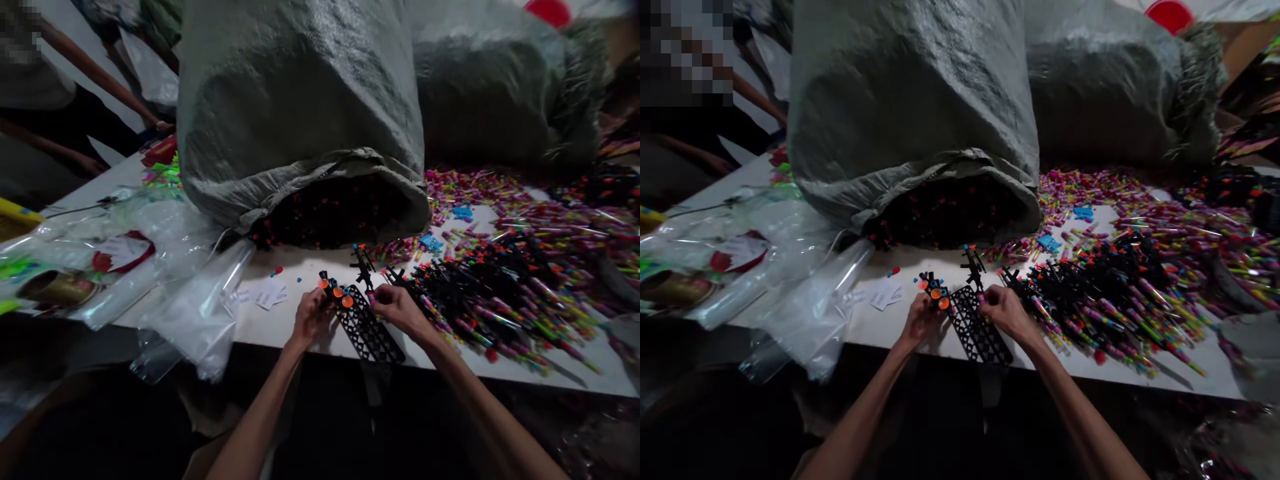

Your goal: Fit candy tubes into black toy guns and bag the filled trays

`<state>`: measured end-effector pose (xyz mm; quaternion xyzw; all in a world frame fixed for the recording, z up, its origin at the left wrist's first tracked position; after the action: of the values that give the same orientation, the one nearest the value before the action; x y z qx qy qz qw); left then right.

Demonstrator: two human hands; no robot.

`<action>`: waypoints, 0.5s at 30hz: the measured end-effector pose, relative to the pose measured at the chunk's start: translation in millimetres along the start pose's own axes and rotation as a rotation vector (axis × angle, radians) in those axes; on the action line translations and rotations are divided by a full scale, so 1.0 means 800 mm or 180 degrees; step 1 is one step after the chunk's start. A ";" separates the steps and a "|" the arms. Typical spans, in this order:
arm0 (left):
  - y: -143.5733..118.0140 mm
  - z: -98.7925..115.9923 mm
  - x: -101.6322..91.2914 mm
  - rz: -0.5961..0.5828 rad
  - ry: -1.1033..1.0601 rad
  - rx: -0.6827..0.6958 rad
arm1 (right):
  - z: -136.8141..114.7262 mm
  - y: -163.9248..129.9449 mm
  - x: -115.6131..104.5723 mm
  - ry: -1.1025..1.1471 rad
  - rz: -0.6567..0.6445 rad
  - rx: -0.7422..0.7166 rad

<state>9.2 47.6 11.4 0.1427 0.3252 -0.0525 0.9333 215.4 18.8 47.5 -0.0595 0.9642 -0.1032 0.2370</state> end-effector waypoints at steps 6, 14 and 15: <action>-0.002 0.002 0.002 -0.0060 0.0274 0.0167 | -0.005 -0.004 0.047 0.1392 -0.0125 0.0121; -0.004 -0.005 0.008 -0.0219 0.0217 -0.0056 | -0.026 -0.013 0.059 -0.0844 -0.0269 -0.0611; -0.004 -0.006 0.007 -0.0222 0.0134 -0.0125 | -0.033 -0.015 0.065 -0.1216 -0.0262 -0.0645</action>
<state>10.3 45.9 3.7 0.1141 0.3505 -0.0756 0.9265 158.3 3.2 50.2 -0.1408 0.9040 -0.0022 0.4038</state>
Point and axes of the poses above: each hand's wrist, its own y-axis towards the middle knuckle, its own x-axis out of the palm, z = x × y, the point moved 5 cm from there along y, towards the middle knuckle, and after that the axes turned 2 degrees about y, right-handed, at the moved point
